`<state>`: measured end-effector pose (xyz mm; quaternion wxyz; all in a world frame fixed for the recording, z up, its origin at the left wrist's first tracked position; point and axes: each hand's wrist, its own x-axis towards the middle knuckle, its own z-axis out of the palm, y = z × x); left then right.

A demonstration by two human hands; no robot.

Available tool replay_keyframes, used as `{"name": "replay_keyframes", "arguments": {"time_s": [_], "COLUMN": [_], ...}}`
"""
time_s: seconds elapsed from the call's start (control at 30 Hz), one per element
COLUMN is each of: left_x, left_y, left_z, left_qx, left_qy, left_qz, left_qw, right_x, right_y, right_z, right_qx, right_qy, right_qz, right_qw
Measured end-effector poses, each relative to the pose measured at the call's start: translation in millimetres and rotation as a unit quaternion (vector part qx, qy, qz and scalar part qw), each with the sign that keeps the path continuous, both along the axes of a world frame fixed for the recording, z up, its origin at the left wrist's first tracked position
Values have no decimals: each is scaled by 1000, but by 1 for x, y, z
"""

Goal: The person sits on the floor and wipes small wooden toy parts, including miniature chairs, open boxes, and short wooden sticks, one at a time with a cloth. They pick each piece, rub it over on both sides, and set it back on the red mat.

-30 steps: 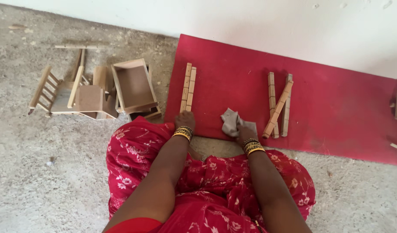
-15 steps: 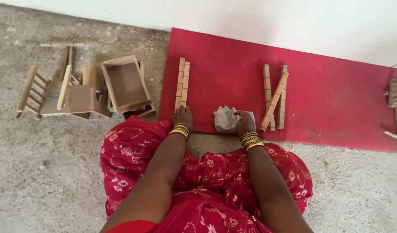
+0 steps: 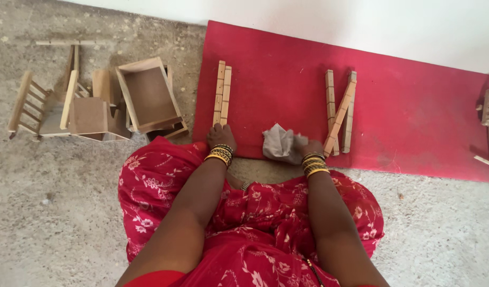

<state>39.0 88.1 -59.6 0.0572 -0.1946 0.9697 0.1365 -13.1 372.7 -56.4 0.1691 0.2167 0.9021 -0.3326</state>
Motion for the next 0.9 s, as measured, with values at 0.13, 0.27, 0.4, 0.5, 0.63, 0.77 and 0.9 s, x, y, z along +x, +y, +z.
{"name": "replay_keyframes", "arguments": {"time_s": [0.13, 0.27, 0.4, 0.5, 0.63, 0.77, 0.9], "left_x": [-1, 1, 0, 0, 4, 5, 3], "left_y": [-2, 0, 0, 0, -1, -3, -3], "left_z": [-4, -5, -1, 2, -1, -8, -9], "left_qx": [14, 0, 1, -6, -17, -9, -10], "left_qy": [-5, 5, -29, -24, -32, -28, -29], "left_qz": [6, 9, 14, 14, 13, 21, 28], "left_qw": [1000, 1000, 999, 1000, 999, 999, 999], "right_x": [-6, -1, 12, 20, 20, 8, 16], "right_y": [3, 9, 2, -18, -33, -25, -38], "right_z": [13, 41, 37, 6, -18, -6, 8], "right_qx": [-124, -99, -67, -65, 149, 168, 89], "right_qy": [261, 508, 481, 241, 49, 242, 173], "right_qz": [-67, 26, 245, 362, 532, 354, 227], "right_qw": [955, 855, 839, 898, 832, 888, 954]}}
